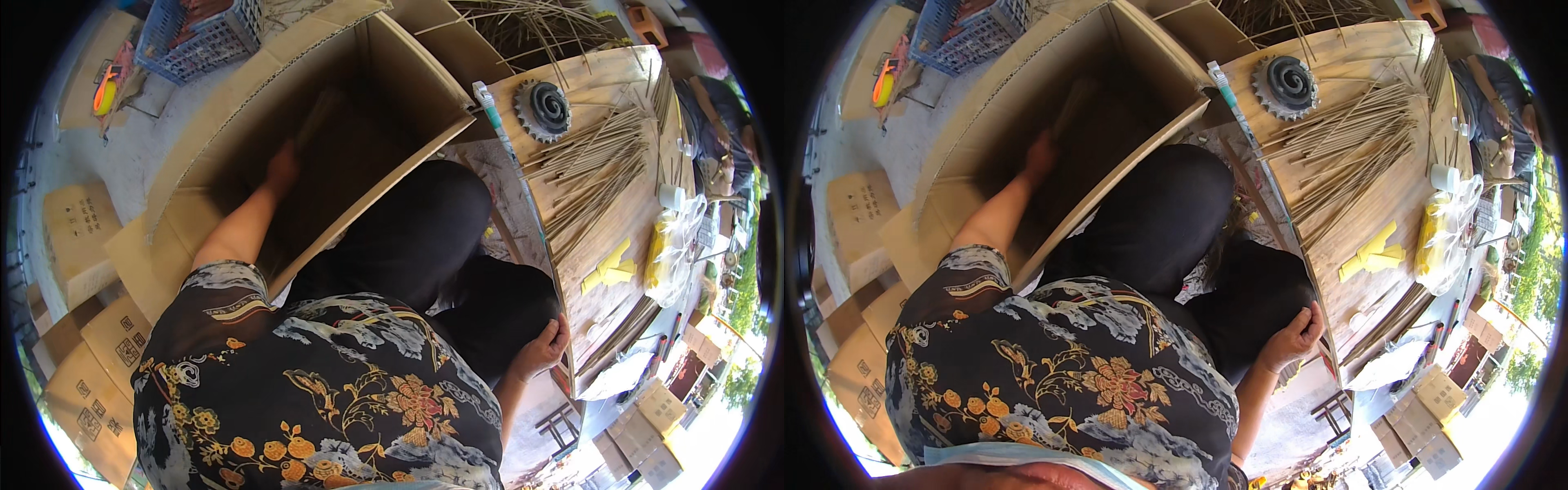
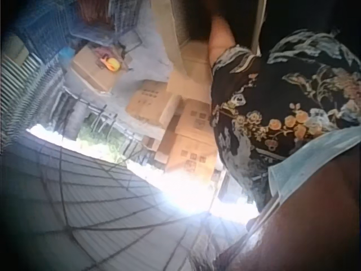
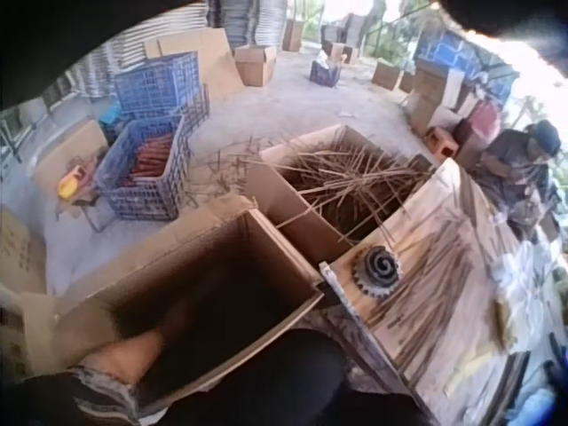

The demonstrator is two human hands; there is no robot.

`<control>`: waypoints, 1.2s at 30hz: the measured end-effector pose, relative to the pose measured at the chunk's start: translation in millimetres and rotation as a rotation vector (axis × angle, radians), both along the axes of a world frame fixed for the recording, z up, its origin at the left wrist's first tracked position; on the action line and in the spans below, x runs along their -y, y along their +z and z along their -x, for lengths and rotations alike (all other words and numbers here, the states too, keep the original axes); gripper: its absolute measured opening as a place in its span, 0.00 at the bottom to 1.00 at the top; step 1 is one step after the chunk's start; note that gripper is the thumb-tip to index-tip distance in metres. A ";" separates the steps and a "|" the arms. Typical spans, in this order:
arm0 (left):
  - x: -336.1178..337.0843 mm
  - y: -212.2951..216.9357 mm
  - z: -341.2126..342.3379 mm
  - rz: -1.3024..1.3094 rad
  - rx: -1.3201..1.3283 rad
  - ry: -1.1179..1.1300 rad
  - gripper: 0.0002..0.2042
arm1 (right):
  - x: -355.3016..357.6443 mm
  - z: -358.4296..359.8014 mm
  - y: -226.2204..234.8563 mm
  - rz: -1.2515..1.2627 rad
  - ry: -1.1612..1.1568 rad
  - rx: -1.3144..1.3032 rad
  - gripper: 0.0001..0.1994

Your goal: The person gathers thin wooden sticks, aligns them into a bundle, and wraps the bundle with yellow tape. The person uses a small plastic stick to smooth the tape and secures the bundle before placing it aside.

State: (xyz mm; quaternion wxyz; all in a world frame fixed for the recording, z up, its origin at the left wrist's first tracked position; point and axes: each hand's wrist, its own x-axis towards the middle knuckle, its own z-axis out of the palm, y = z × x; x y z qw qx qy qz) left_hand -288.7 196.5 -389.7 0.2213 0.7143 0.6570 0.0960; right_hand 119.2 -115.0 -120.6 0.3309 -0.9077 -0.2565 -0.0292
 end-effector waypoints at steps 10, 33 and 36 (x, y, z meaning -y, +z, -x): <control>16.2 107.9 -17.2 -0.050 0.178 -0.389 0.22 | -12.0 8.6 17.1 -0.139 0.214 0.122 0.08; 21.4 254.7 -26.2 0.368 0.221 -0.124 0.29 | -189.1 -91.5 -5.2 -0.198 0.335 -0.260 0.20; 22.0 287.4 -35.8 0.438 0.689 -0.089 0.13 | -164.7 -79.3 4.3 -0.270 0.355 -0.109 0.13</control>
